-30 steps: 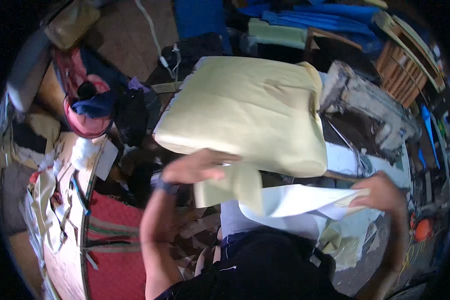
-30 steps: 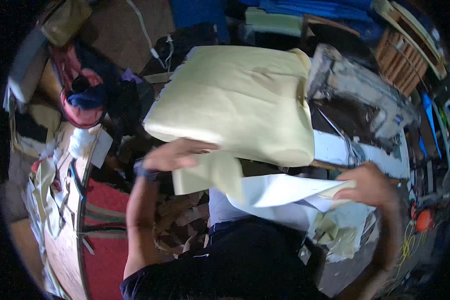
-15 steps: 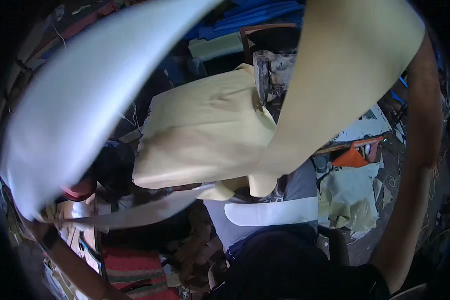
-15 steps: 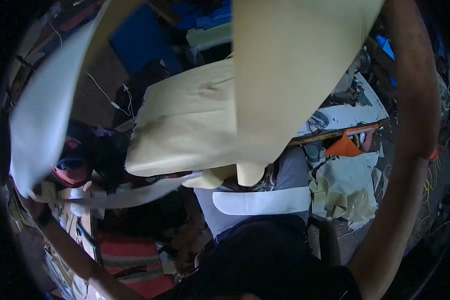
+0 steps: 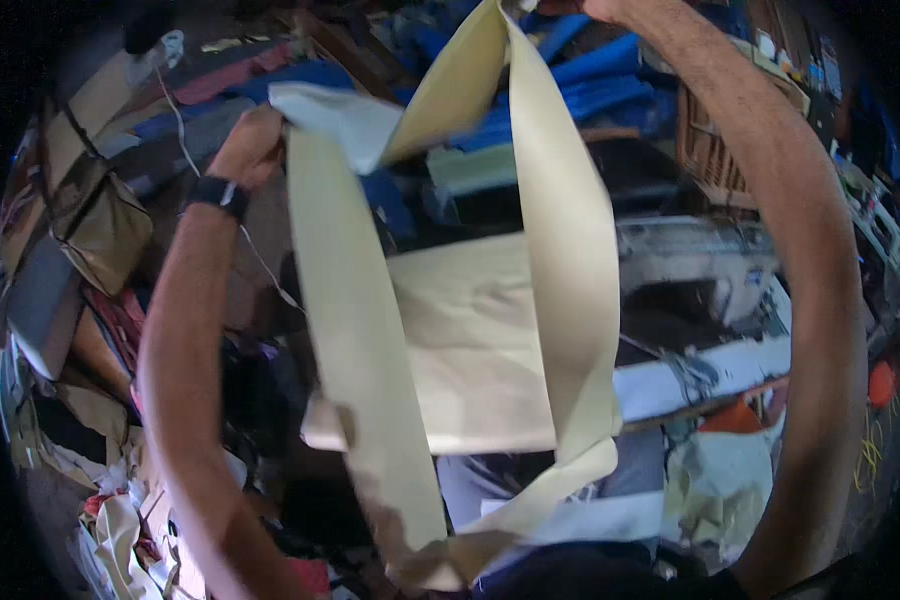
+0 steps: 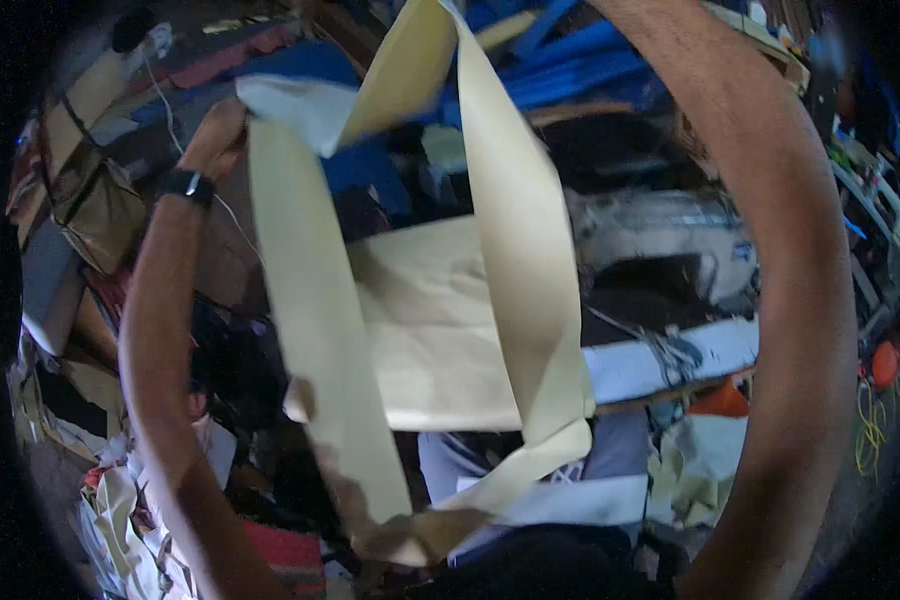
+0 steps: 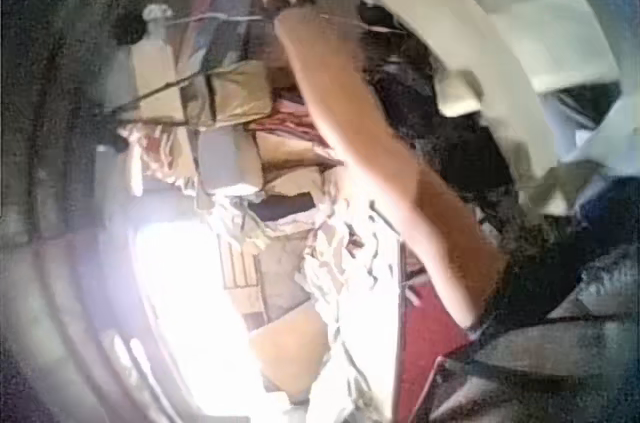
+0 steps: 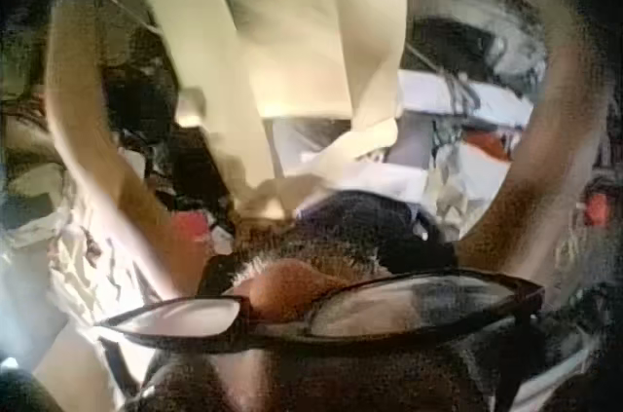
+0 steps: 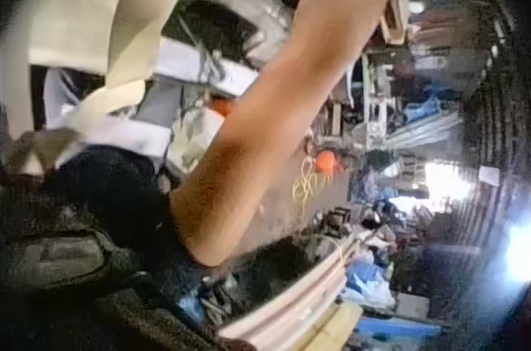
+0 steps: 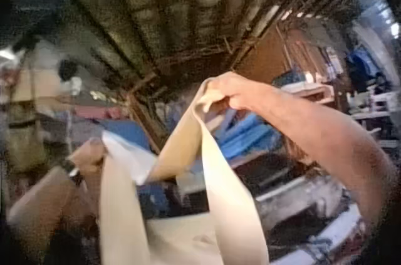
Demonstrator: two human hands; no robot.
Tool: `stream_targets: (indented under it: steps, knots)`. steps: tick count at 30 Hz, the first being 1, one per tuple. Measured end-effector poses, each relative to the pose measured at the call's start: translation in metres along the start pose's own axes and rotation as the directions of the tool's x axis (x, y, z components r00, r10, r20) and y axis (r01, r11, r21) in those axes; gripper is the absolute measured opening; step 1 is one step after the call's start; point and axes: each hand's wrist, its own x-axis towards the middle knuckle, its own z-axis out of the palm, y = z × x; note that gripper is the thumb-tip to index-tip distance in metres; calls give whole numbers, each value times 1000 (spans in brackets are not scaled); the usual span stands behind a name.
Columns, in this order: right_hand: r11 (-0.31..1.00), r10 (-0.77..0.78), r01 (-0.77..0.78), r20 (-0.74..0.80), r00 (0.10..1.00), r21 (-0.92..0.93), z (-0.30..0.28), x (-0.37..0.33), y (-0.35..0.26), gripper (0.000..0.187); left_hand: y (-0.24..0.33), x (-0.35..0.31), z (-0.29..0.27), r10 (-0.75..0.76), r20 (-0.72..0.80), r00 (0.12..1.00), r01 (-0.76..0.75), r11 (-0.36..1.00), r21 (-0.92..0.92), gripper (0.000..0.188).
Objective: The recorder is sewing and fitting upholstery fabric onto a padded cushion using an industrial sewing machine.
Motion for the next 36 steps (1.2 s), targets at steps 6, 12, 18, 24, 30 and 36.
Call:
stream_targets:
  steps: [6, 12, 18, 24, 30, 36]
  knots:
    - [665, -740, 675, -402, 539, -319, -13, -29, -56, 34, 56, 27, -111, 918, -253, 305, -885, 175, -431, 23]
    - [273, -465, 539, 381, 799, -797, 44, -229, 85, 24, -147, -72, -74, 431, -250, 867, -337, 877, 344, 27]
    - [329, -182, 633, 611, 771, -701, 128, -404, 116, 19, -360, -186, -168, -93, -183, 979, 164, 890, 426, 29]
    - [480, -23, 517, 578, 816, -709, 148, -491, 122, 18, -379, -277, -167, -251, 21, 968, 214, 866, 452, 40]
    - [637, 51, 244, 357, 933, -731, 150, -530, 132, 21, -354, -288, -161, 11, 135, 991, -114, 610, 784, 61]
    - [666, 4, 195, 265, 964, -720, 173, -537, 135, 24, -277, -235, 77, 128, 500, 856, -351, 854, 383, 40]
